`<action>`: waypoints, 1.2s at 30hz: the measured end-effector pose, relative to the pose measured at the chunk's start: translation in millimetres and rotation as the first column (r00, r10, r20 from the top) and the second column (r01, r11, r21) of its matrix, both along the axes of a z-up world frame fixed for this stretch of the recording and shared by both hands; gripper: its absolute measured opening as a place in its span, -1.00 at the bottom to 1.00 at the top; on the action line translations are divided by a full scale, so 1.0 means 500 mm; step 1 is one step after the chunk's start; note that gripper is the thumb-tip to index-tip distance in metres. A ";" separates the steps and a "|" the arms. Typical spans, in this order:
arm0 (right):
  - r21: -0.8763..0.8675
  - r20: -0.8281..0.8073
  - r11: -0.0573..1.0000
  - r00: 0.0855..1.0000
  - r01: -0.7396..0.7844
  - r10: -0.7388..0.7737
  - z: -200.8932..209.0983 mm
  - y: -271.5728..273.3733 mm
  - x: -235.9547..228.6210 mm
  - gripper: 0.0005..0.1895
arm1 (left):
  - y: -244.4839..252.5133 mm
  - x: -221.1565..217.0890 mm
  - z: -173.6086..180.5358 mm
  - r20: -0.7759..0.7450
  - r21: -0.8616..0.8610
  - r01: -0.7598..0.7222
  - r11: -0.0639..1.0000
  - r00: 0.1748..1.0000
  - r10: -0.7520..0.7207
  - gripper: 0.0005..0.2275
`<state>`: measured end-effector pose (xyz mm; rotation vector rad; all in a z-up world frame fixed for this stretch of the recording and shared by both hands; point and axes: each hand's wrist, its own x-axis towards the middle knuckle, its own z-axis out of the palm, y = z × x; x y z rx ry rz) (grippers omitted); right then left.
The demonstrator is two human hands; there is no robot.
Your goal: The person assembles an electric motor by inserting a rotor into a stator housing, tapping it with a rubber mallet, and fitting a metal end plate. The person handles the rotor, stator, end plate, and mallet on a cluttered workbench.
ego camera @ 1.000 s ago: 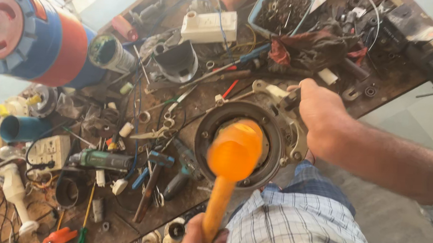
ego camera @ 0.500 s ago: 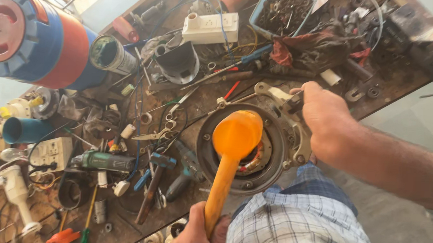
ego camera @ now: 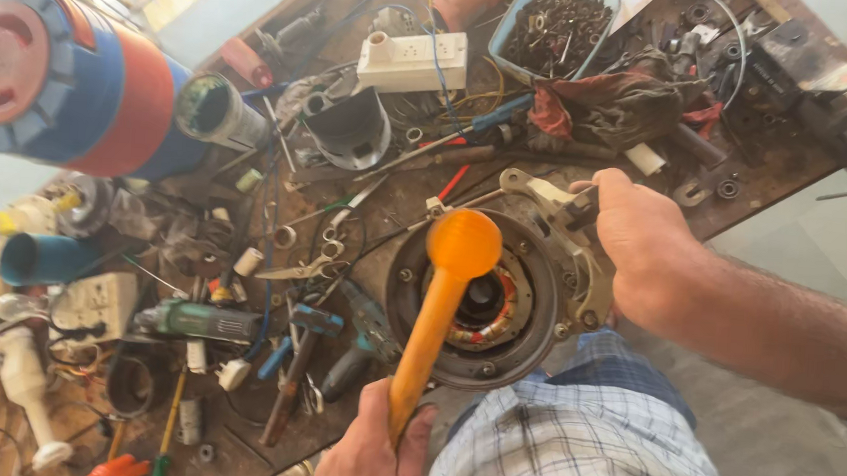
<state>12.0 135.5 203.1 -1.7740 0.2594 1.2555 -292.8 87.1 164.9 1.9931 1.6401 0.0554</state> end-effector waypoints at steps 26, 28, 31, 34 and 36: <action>0.048 0.040 0.999 0.999 0.008 -0.010 -0.037 -0.005 0.001 -0.70 | -0.056 -0.139 -0.066 0.074 0.146 -0.066 0.987 0.996 0.056 -0.55; 0.054 0.043 0.998 0.999 0.016 -0.019 -0.039 0.000 0.008 -0.70 | -0.058 -0.153 -0.084 -0.014 0.035 -0.112 0.993 0.994 0.113 -0.52; 0.076 0.067 0.997 0.998 0.004 -0.009 -0.049 -0.001 0.012 -0.72 | -0.064 -0.190 -0.117 0.127 0.091 -0.012 0.996 0.992 0.000 -0.55; 0.126 0.085 0.992 0.996 -0.018 0.008 -0.064 -0.010 0.007 -0.72 | -0.116 -0.218 -0.169 0.274 0.157 -0.094 0.983 0.961 0.048 -0.61; 0.146 0.055 0.989 0.998 0.002 -0.010 -0.067 -0.010 0.013 -0.69 | -0.130 -0.236 -0.211 0.244 0.105 -0.149 0.983 0.962 0.120 -0.58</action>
